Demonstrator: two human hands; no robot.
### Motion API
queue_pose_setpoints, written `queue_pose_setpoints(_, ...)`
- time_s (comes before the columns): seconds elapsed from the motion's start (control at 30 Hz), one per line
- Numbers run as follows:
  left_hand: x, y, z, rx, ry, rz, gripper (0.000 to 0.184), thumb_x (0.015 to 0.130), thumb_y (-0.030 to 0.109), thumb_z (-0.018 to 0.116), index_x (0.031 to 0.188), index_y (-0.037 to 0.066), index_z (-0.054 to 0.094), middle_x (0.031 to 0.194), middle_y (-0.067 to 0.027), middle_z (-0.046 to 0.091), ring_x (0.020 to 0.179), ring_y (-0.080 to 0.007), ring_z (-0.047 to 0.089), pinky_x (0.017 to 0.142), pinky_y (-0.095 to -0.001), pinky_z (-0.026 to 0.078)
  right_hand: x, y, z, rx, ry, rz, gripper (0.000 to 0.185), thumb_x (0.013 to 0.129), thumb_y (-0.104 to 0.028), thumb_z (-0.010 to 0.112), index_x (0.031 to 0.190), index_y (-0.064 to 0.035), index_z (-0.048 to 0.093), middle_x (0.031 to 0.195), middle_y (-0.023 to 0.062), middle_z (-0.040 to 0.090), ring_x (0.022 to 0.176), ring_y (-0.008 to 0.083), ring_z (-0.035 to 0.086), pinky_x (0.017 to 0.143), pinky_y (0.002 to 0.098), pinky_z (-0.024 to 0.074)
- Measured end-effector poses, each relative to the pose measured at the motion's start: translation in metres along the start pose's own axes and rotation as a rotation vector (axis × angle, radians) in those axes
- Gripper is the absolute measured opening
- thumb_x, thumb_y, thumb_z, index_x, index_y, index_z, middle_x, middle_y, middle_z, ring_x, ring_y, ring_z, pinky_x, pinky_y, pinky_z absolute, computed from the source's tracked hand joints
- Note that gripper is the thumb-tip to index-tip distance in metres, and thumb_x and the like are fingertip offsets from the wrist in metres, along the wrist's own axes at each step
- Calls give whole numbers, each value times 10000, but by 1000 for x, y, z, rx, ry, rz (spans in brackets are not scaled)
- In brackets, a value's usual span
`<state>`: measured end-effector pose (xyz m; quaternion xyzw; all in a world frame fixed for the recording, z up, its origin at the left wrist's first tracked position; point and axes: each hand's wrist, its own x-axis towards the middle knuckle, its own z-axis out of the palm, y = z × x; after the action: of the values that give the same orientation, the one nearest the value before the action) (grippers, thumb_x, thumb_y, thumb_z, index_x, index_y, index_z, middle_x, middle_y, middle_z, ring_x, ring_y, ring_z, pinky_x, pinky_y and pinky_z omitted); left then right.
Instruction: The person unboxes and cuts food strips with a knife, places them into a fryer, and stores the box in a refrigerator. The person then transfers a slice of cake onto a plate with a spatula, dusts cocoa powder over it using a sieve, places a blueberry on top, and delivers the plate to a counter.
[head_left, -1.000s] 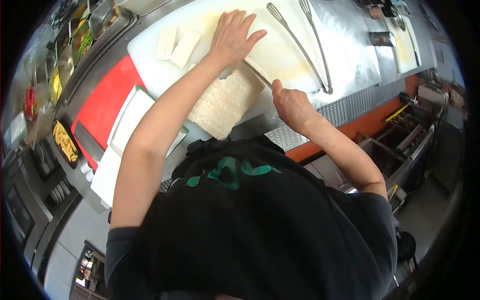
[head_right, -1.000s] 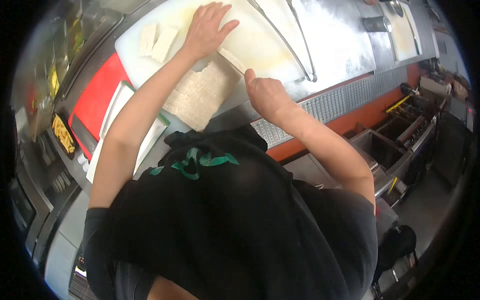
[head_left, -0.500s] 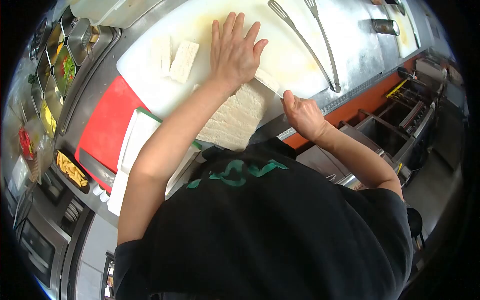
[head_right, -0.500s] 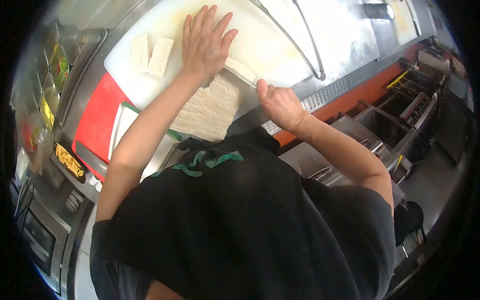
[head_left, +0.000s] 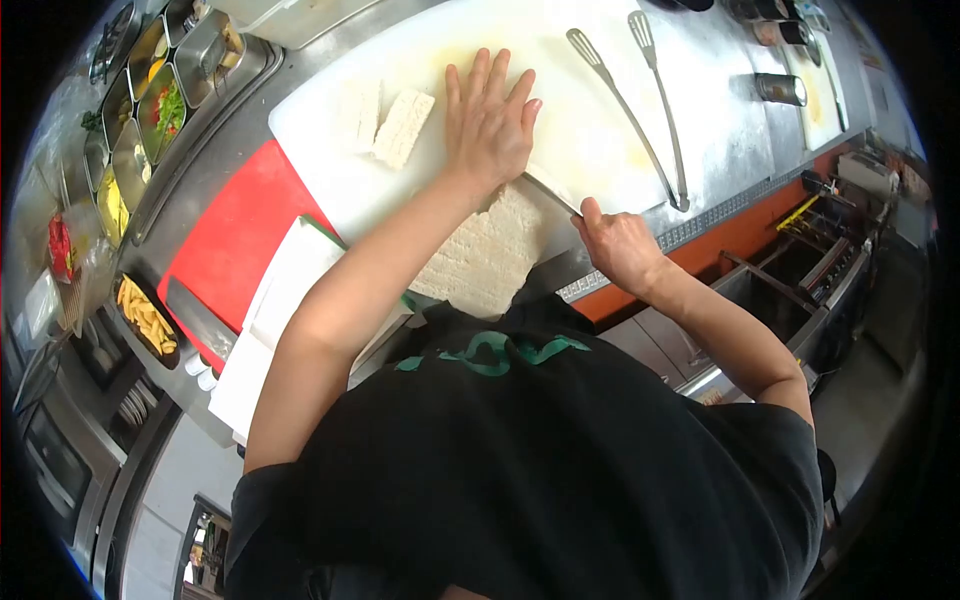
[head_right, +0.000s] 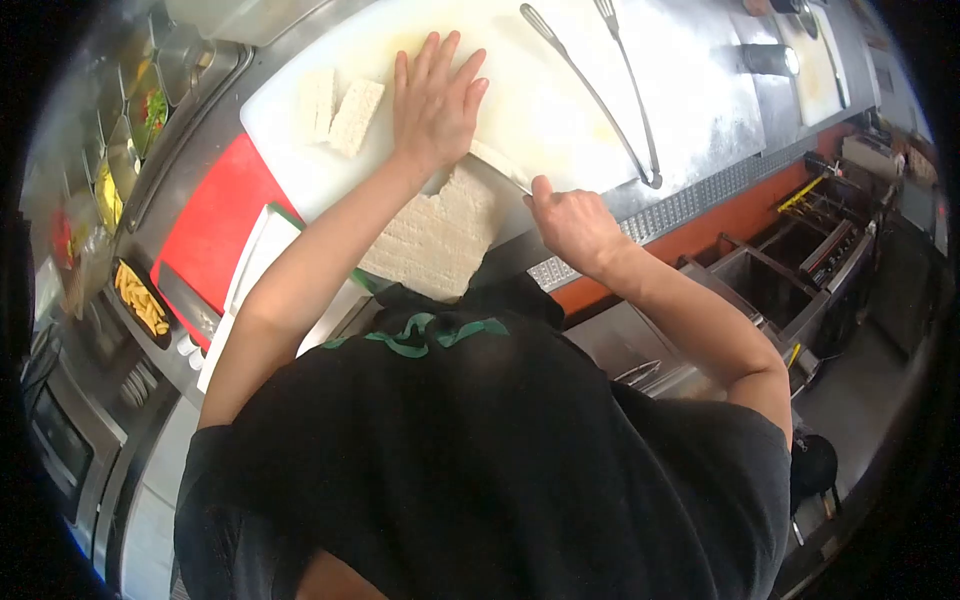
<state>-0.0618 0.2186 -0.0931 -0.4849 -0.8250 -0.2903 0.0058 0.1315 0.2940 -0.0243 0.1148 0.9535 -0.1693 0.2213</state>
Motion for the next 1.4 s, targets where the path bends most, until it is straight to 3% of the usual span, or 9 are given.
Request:
queue_pose_setpoints(0.23, -6, 3, -5, 19, -50, -58, 360, 927, 261, 419, 1225, 120, 562, 1366, -160, 414, 1311, -325, 300, 1082, -535, 141, -2, -1, 17, -32, 138, -29, 193, 921, -172, 456, 832, -15, 389, 521, 147, 564, 467, 322, 588, 433, 409, 468)
queue_pose_setpoints(0.47, -8, -1, 0, 5, -91, -52, 420, 920, 241, 422, 1323, 132, 464, 1435, -154, 315, 1360, -325, 210, 1093, -539, 85, 2, 3, 16, 26, -110, -10, 104, 811, -48, 466, 880, -1, 405, 550, 158, 573, 518, 346, 601, 472, 435, 485)
queue_pose_setpoints(0.6, -3, 4, 0, 60, -137, -49, 456, 917, 304, 436, 1331, 113, 451, 1442, -166, 298, 1367, -315, 199, 1099, -507, 108, 17, 21, 33, 91, 35, 5, 151, 827, -67, 475, 949, -20, 402, 557, 154, 575, 521, 355, 594, 466, 449, 471)
queue_pose_setpoints(0.8, -66, 8, -81, -283, 152, -282, 504, 786, 300, 682, 1188, 45, 517, 1217, -157, 507, 1149, -328, 438, 1030, -443, 294, 9, 28, -3, 153, 179, 14, 174, 899, -189, 522, 896, -29, 455, 526, 165, 546, 514, 369, 571, 487, 459, 454)
queue_pose_setpoints(0.87, -93, 15, -88, -138, -97, -282, 580, 687, 295, 773, 1134, 28, 518, 1073, -137, 556, 1033, -329, 485, 991, -466, 333, 8, 22, -10, 174, 203, -3, 171, 897, -182, 540, 865, -26, 477, 516, 168, 534, 507, 373, 560, 474, 454, 441)
queue_pose_setpoints(1.07, -117, 56, -69, -71, -226, -91, 818, 613, 381, 790, 1225, -18, 422, 1156, -147, 481, 1111, -317, 428, 1048, -518, 233, -12, 6, -1, 78, 146, -99, 186, 900, -192, 505, 857, -21, 446, 525, 161, 563, 530, 359, 594, 511, 456, 478)
queue_pose_setpoints(1.1, -117, 59, -68, -97, -278, -94, 844, 613, 365, 786, 1254, -16, 392, 1201, -152, 443, 1136, -320, 399, 1074, -519, 185, -16, 6, 2, 47, 97, -78, 162, 901, -171, 484, 868, -22, 430, 533, 160, 570, 545, 353, 604, 526, 457, 484)
queue_pose_setpoints(1.33, -117, 70, -65, -76, -236, -107, 819, 583, 222, 786, 1251, -29, 385, 1189, -173, 432, 1129, -339, 398, 1069, -527, 189, -35, -7, 16, 70, 30, 33, 135, 894, -134, 455, 910, -7, 413, 615, 190, 602, 619, 378, 617, 570, 465, 492)
queue_pose_setpoints(1.4, -115, 69, -65, -57, -218, -84, 820, 564, 182, 784, 1246, -36, 385, 1184, -182, 428, 1137, -342, 395, 1067, -531, 189, -35, -12, 17, 142, 4, 105, 156, 924, -155, 438, 904, -6, 396, 650, 226, 589, 661, 434, 584, 615, 520, 454)
